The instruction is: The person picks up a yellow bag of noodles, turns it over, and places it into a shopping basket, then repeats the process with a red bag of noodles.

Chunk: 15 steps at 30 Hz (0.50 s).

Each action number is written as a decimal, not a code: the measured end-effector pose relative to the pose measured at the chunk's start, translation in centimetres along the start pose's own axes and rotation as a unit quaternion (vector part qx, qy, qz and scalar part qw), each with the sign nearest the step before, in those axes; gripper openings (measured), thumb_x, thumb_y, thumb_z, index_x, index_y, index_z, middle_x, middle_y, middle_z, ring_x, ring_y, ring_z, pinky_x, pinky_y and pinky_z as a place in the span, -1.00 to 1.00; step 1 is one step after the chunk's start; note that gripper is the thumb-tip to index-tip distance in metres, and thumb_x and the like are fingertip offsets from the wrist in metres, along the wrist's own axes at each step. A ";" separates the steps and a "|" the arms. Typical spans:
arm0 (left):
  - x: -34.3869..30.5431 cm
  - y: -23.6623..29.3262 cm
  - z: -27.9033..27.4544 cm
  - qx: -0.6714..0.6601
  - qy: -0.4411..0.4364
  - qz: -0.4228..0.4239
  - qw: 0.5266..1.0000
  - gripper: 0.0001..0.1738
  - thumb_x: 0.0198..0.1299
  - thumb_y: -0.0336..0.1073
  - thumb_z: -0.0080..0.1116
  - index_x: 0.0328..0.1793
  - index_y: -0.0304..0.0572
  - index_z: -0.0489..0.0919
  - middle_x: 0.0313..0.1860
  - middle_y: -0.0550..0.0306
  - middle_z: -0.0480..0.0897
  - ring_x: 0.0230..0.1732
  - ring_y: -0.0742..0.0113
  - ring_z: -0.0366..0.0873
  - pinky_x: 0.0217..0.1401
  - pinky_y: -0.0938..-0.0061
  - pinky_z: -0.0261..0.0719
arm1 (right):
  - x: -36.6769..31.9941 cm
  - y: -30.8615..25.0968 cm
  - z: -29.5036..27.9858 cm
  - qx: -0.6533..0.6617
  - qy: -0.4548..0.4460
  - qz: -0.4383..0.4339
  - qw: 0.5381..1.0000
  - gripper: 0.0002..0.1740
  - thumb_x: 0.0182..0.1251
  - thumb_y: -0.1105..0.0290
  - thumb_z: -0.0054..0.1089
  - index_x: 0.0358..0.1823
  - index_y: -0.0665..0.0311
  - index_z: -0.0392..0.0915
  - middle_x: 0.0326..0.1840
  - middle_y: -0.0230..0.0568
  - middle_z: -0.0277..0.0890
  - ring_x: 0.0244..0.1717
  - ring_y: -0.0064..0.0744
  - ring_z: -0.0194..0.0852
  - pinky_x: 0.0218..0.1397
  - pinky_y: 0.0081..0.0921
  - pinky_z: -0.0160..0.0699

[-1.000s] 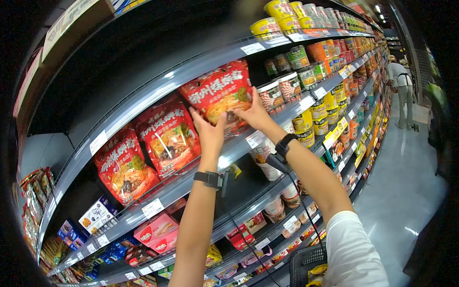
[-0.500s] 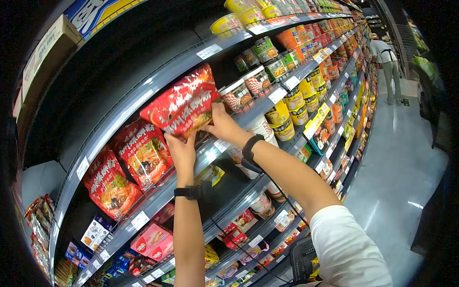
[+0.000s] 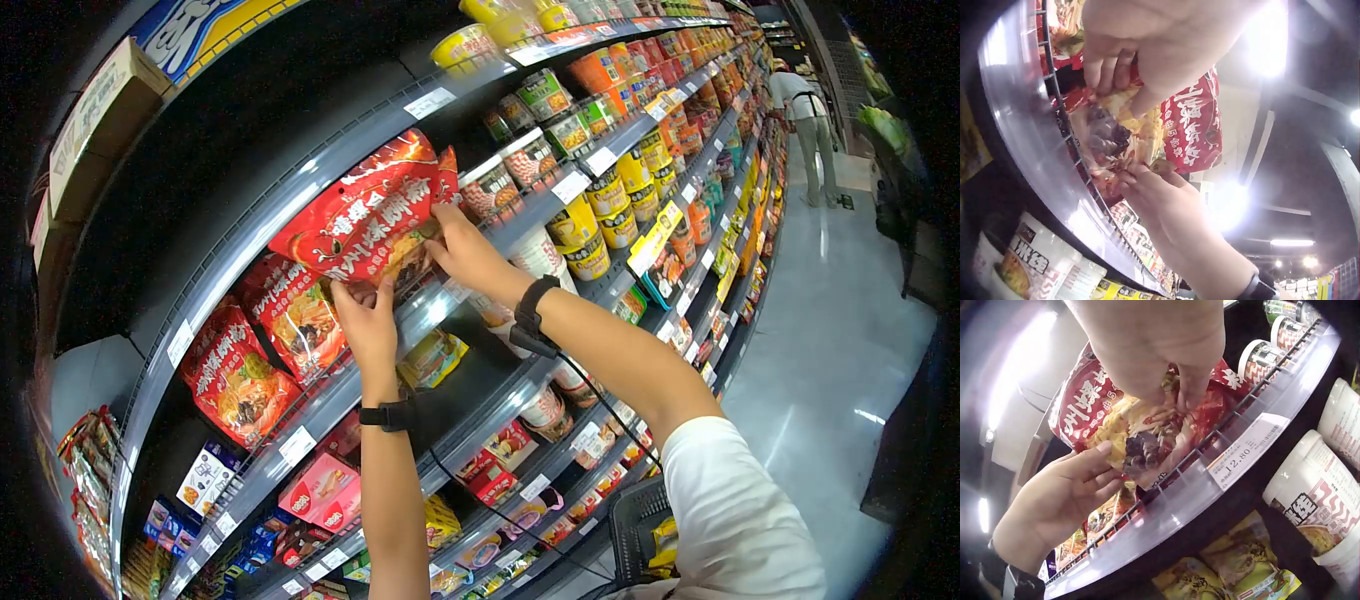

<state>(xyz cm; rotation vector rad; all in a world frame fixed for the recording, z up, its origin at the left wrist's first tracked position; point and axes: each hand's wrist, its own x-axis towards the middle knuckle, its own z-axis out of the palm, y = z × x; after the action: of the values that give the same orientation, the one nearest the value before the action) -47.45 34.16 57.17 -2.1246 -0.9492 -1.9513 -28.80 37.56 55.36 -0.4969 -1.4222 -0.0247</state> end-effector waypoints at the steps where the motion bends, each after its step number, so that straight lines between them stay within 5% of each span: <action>1: -0.3 0.5 -0.1 -0.027 0.006 0.004 1.000 -0.50 0.25 -0.47 0.28 0.23 -0.34 0.31 -0.14 0.05 0.55 -0.16 0.37 0.56 -0.03 0.45 0.60 | -0.1 -0.1 -0.1 -0.016 -0.002 -0.009 1.000 -0.43 0.26 0.53 0.22 0.26 0.58 0.26 0.14 0.27 0.37 0.16 0.16 0.45 0.21 -0.22 0.46; 3: -0.8 1.6 -0.4 -0.082 0.021 0.013 0.996 -0.49 0.26 -0.48 0.27 0.26 -0.34 0.29 -0.13 0.05 0.53 -0.13 0.37 0.54 0.00 0.43 0.59 | -0.1 -0.5 -0.4 -0.048 -0.006 -0.029 0.998 -0.42 0.29 0.53 0.23 0.29 0.54 0.24 0.09 0.13 0.39 0.01 -0.08 0.61 0.09 -0.32 0.58; 7: -1.2 3.5 -1.4 -0.068 0.020 0.024 0.997 -0.42 0.28 -0.49 0.24 0.37 -0.34 0.25 -0.03 0.05 0.51 -0.04 0.36 0.50 0.14 0.43 0.53 | 0.2 -2.4 -0.9 -0.015 0.000 -0.040 0.999 -0.44 0.31 0.53 0.22 0.30 0.50 0.26 0.07 0.05 0.43 0.01 -0.16 0.62 0.09 -0.33 0.58; 10: -1.3 5.3 -2.1 -0.137 0.056 0.020 0.989 -0.47 0.31 -0.45 0.25 0.32 -0.43 0.29 0.02 0.04 0.50 0.01 0.37 0.50 0.15 0.45 0.51 | 0.7 -5.3 -1.7 -0.002 -0.009 -0.012 1.000 -0.45 0.25 0.50 0.24 0.24 0.55 0.32 0.13 0.28 0.41 0.14 0.20 0.47 0.20 -0.17 0.47; 15: -1.8 7.0 -4.5 -0.086 0.100 0.022 0.991 -0.53 0.31 -0.42 0.28 0.24 -0.46 0.36 -0.15 0.18 0.46 -0.16 0.51 0.40 -0.05 0.60 0.47 | 0.6 -9.3 -2.7 0.060 -0.014 0.015 0.998 -0.52 0.27 0.49 0.28 0.18 0.55 0.41 0.06 0.09 0.48 -0.07 -0.12 0.63 0.04 -0.30 0.58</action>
<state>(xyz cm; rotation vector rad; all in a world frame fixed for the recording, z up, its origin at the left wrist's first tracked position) -47.78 25.79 58.60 -1.9646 -0.7173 -2.2457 -29.05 28.42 58.64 -0.4201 -1.4345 0.0910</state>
